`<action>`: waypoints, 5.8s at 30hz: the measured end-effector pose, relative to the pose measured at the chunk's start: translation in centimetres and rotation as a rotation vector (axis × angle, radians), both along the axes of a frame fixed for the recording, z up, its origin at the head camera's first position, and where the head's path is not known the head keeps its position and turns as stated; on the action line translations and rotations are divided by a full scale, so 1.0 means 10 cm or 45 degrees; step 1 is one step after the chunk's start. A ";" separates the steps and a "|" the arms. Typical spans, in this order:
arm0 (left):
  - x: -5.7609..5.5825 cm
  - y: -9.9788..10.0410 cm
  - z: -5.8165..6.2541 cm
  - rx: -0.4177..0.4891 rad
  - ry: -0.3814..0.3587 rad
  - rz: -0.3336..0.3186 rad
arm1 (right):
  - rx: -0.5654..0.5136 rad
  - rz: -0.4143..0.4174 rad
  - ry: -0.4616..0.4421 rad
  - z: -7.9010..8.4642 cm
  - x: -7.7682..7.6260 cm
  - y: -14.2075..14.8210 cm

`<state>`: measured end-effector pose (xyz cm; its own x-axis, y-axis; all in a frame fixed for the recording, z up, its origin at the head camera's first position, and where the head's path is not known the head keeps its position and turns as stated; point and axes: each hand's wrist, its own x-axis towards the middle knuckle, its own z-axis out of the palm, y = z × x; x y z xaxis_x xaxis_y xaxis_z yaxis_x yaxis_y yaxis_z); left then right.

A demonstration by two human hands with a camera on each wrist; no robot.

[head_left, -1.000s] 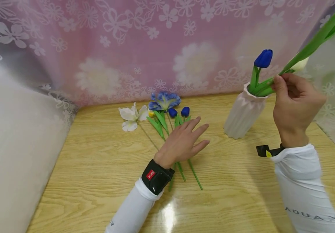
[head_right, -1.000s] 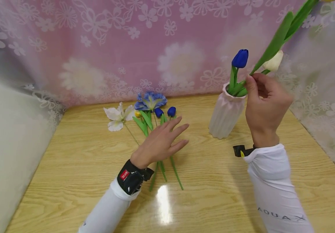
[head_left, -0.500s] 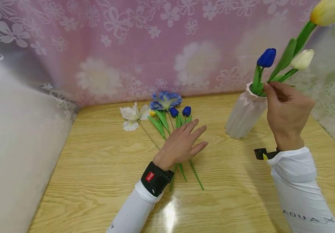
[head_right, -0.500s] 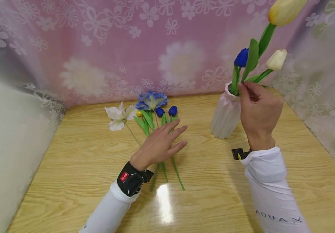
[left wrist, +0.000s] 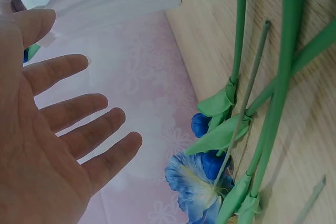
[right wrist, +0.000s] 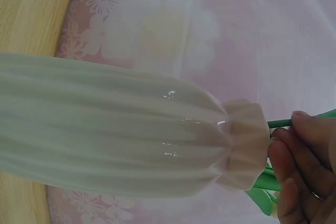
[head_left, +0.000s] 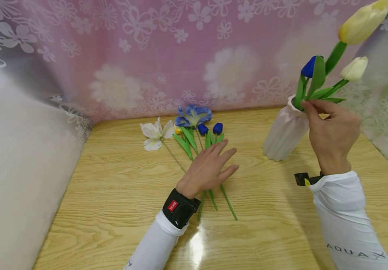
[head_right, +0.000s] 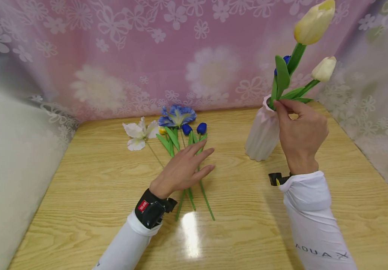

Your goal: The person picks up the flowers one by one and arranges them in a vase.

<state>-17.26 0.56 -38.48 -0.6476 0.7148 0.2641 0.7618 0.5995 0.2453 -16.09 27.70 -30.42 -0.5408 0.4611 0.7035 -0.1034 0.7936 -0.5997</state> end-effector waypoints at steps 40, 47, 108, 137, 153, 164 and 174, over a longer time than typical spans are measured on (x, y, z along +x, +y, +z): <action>0.01 -0.12 -0.06 -0.072 -0.076 0.074 | -0.556 0.338 0.391 -0.10 0.09 -0.17; 0.02 -0.17 -0.07 -0.068 -0.080 0.082 | -0.764 0.436 0.305 -0.20 0.07 -0.15; 0.06 -1.06 -0.27 -0.125 -0.164 0.423 | 0.250 0.882 -1.268 -1.06 -0.22 -1.23; 0.12 -1.32 -0.32 -0.105 -0.165 0.504 | 0.130 0.937 -1.391 -1.17 -0.24 -1.34; 0.09 -1.23 -0.30 -0.042 -0.150 0.445 | -0.171 0.865 -1.247 -0.99 -0.16 -1.05; 0.08 -1.06 -0.25 -0.040 -0.161 0.379 | -0.179 0.805 -0.960 -0.90 -0.06 -0.91; 0.06 -0.90 -0.24 -0.042 -0.109 0.278 | -0.185 0.738 -0.711 -0.75 0.03 -0.83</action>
